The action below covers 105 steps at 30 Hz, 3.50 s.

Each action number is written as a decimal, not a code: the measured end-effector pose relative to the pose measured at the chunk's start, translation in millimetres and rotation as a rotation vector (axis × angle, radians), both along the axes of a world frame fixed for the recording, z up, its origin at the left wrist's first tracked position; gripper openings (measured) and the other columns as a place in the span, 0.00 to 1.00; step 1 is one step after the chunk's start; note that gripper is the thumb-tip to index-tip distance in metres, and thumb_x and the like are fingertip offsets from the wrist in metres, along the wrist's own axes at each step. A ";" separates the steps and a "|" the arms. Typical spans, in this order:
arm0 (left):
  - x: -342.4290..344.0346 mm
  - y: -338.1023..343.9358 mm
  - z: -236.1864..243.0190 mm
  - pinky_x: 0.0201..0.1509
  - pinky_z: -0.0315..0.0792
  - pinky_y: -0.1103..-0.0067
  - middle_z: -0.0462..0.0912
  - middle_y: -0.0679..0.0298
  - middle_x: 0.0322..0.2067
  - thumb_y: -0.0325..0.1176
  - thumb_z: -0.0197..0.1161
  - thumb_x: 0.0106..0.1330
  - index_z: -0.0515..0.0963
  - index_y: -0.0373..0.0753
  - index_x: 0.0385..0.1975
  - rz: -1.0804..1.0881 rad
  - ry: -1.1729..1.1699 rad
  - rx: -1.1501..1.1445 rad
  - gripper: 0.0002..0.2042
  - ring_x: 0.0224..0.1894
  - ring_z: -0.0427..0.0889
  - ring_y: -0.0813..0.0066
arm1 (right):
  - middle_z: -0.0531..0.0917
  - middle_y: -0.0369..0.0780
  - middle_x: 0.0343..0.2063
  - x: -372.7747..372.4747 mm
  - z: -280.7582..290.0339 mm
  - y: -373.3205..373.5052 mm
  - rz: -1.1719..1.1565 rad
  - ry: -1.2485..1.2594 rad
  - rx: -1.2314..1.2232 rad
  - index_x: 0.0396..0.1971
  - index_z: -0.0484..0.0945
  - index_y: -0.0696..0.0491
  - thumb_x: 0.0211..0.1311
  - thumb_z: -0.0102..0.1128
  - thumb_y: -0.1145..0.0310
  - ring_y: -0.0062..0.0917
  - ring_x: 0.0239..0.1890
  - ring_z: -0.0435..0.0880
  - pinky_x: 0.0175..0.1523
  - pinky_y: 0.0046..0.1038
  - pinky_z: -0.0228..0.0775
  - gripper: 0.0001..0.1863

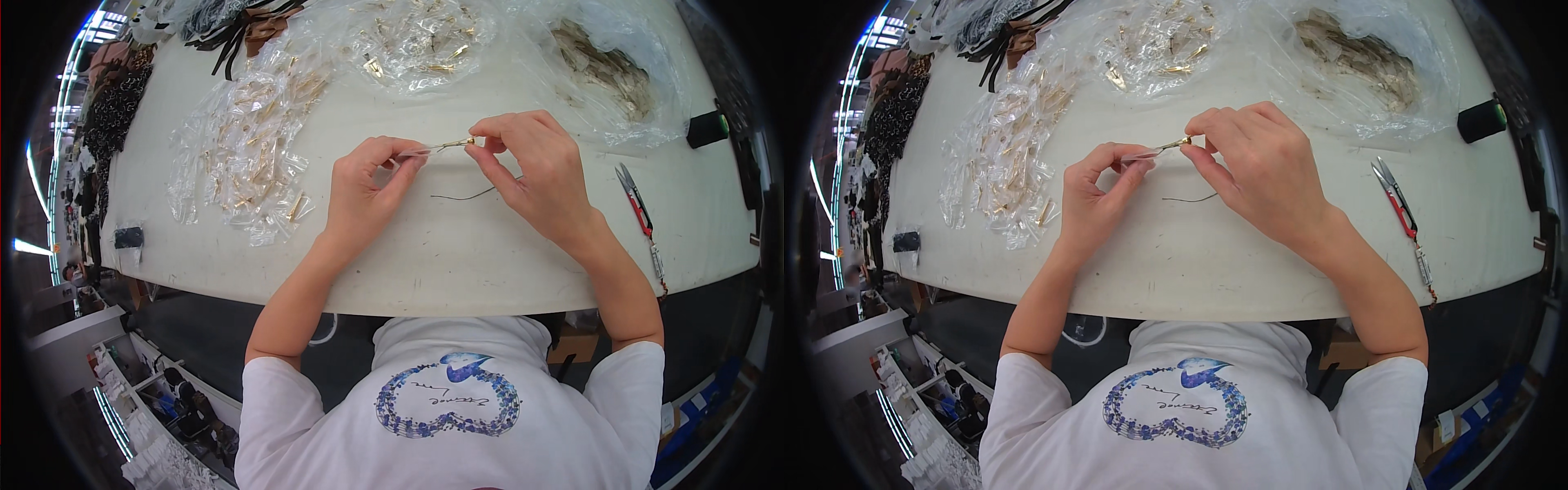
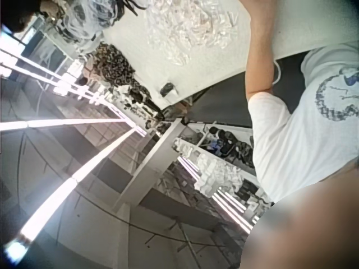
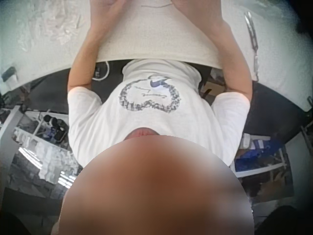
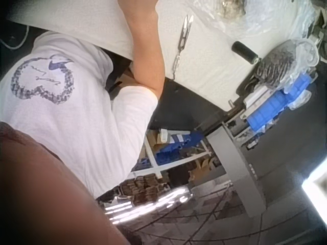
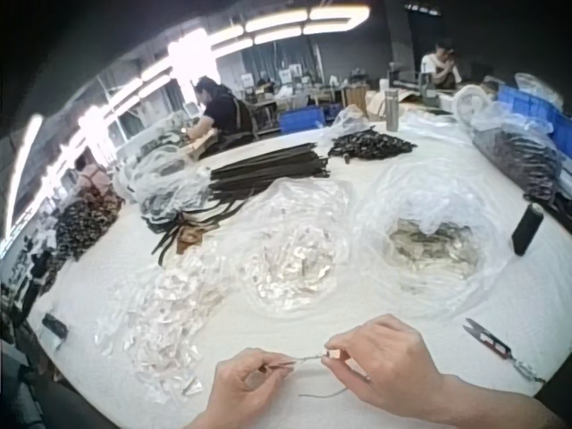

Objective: The recorder is sewing small gold-colored components together using a needle and thread at a workbench.

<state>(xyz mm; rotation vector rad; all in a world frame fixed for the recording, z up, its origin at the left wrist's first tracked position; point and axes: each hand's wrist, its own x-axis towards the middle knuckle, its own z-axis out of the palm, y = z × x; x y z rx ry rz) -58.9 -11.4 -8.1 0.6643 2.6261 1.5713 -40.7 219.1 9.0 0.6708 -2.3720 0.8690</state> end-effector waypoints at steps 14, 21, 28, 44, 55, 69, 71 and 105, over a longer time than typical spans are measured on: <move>12.3 8.6 9.5 0.57 0.74 0.78 0.83 0.57 0.50 0.38 0.45 0.79 0.71 0.30 0.61 -0.226 -0.355 0.400 0.20 0.50 0.83 0.72 | 0.80 0.38 0.33 13.3 -1.1 -26.1 0.101 -0.235 -0.301 0.35 0.80 0.54 0.55 0.64 0.76 0.30 0.34 0.82 0.39 0.30 0.73 0.07; 12.8 9.4 9.7 0.57 0.75 0.76 0.77 0.56 0.57 0.40 0.42 0.80 0.66 0.34 0.66 -0.258 -0.547 0.569 0.22 0.52 0.82 0.72 | 0.75 0.40 0.40 14.5 -1.9 -30.6 0.117 -0.207 -0.390 0.34 0.79 0.55 0.53 0.65 0.76 0.32 0.35 0.82 0.39 0.30 0.73 0.08; 13.4 12.8 5.8 0.57 0.76 0.76 0.71 0.57 0.63 0.41 0.42 0.80 0.64 0.35 0.67 -0.242 -0.493 0.495 0.23 0.52 0.81 0.71 | 0.76 0.38 0.37 13.9 -7.4 -30.4 0.179 -0.368 -0.445 0.34 0.79 0.54 0.53 0.67 0.74 0.33 0.43 0.76 0.45 0.32 0.70 0.08; -0.8 -19.5 16.8 0.47 0.77 0.81 0.84 0.59 0.43 0.26 0.59 0.69 0.75 0.32 0.55 0.059 -0.045 0.168 0.15 0.41 0.84 0.77 | 0.84 0.41 0.34 -37.1 22.1 -14.1 0.355 -1.040 -0.650 0.41 0.76 0.61 0.68 0.59 0.69 0.20 0.35 0.84 0.41 0.21 0.77 0.10; -57.2 -134.3 26.3 0.49 0.76 0.79 0.82 0.59 0.46 0.27 0.61 0.67 0.77 0.35 0.52 0.693 0.117 0.413 0.15 0.44 0.82 0.76 | 0.86 0.41 0.31 2.9 -1.5 -23.6 0.152 -0.471 -0.080 0.43 0.82 0.55 0.63 0.60 0.76 0.24 0.26 0.83 0.31 0.25 0.75 0.10; -43.2 -131.7 19.9 0.48 0.75 0.75 0.85 0.59 0.34 0.28 0.68 0.58 0.82 0.33 0.30 0.764 0.297 -0.114 0.05 0.40 0.83 0.69 | 0.86 0.39 0.29 18.8 7.0 -20.7 0.148 -0.205 0.017 0.36 0.83 0.53 0.57 0.63 0.79 0.31 0.26 0.80 0.35 0.30 0.70 0.08; -40.0 -139.4 31.3 0.45 0.75 0.78 0.85 0.60 0.33 0.27 0.67 0.60 0.82 0.34 0.31 0.774 0.280 0.039 0.04 0.37 0.83 0.73 | 0.85 0.38 0.28 18.1 7.2 -20.3 0.161 -0.165 0.018 0.35 0.82 0.53 0.57 0.63 0.79 0.31 0.25 0.79 0.36 0.30 0.69 0.07; 4.5 -76.4 49.8 0.37 0.72 0.87 0.84 0.66 0.34 0.24 0.64 0.64 0.81 0.33 0.39 0.479 0.082 0.102 0.06 0.34 0.79 0.84 | 0.83 0.34 0.28 10.5 27.2 3.2 0.165 -0.757 -0.944 0.37 0.80 0.58 0.69 0.58 0.70 0.13 0.31 0.79 0.36 0.18 0.74 0.07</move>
